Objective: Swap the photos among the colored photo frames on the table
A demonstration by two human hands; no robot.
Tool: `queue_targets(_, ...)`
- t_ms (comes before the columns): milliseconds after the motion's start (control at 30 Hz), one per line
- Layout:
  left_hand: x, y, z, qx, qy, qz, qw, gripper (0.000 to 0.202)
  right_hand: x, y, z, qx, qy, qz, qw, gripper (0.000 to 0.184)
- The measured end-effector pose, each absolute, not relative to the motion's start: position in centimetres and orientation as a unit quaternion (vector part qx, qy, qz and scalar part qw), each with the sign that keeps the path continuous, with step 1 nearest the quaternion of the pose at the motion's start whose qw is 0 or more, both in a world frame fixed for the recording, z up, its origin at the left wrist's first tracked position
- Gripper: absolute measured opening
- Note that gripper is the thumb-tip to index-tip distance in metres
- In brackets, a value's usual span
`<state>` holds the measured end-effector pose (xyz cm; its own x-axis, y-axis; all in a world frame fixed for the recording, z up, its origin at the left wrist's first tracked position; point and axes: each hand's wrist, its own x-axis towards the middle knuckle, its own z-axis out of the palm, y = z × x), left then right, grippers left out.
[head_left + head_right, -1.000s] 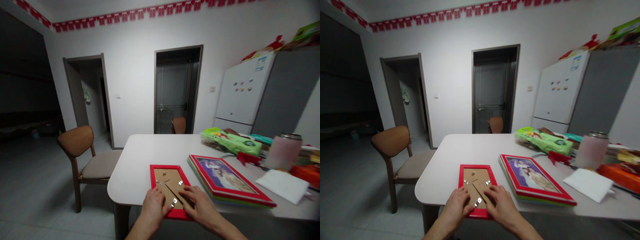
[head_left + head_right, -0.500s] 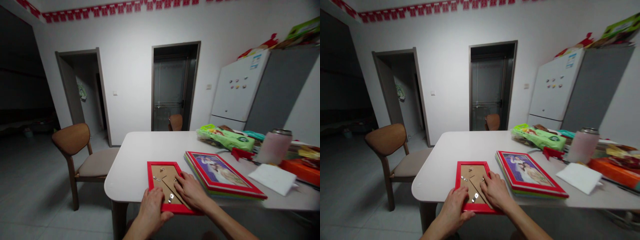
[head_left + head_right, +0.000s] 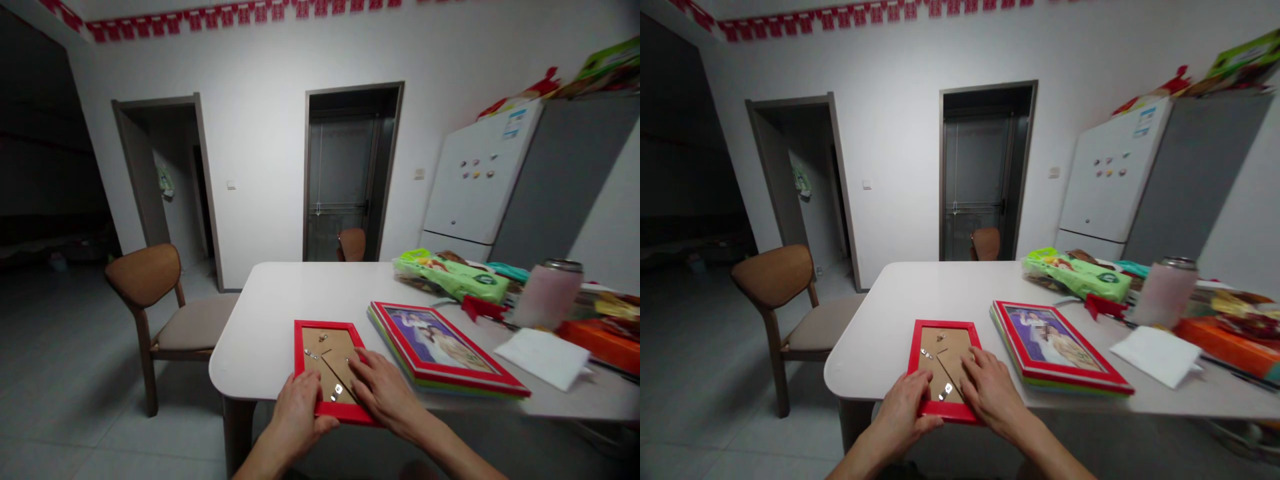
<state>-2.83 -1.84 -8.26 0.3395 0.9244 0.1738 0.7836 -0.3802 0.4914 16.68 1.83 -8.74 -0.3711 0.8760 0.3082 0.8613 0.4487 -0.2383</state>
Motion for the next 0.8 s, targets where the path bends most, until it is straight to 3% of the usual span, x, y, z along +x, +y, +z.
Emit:
queue_targets(233,-3.5,-1.4,-9.0,0.804,0.517,0.245,0.164,0.061,15.1,-0.9,-7.5,-0.399,-0.896,0.076,0.180,0.030)
queue_targets(433,-3.7,-1.5,-9.0,0.806,0.511,0.251,0.161,0.042,15.1,-1.2,-6.9,-0.384,-0.906,0.081,0.160,0.030)
queue_targets(633,-4.1,-1.3,-9.6,0.800,0.515,0.258,0.169,0.061,14.7,-0.3,-7.2,-0.397,-0.894,0.101,0.182,0.038)
queue_targets(800,-4.1,-1.4,-9.2,0.802,0.516,0.244,0.177,0.064,12.1,2.8,-7.4,-0.425,-0.880,0.083,0.195,0.038)
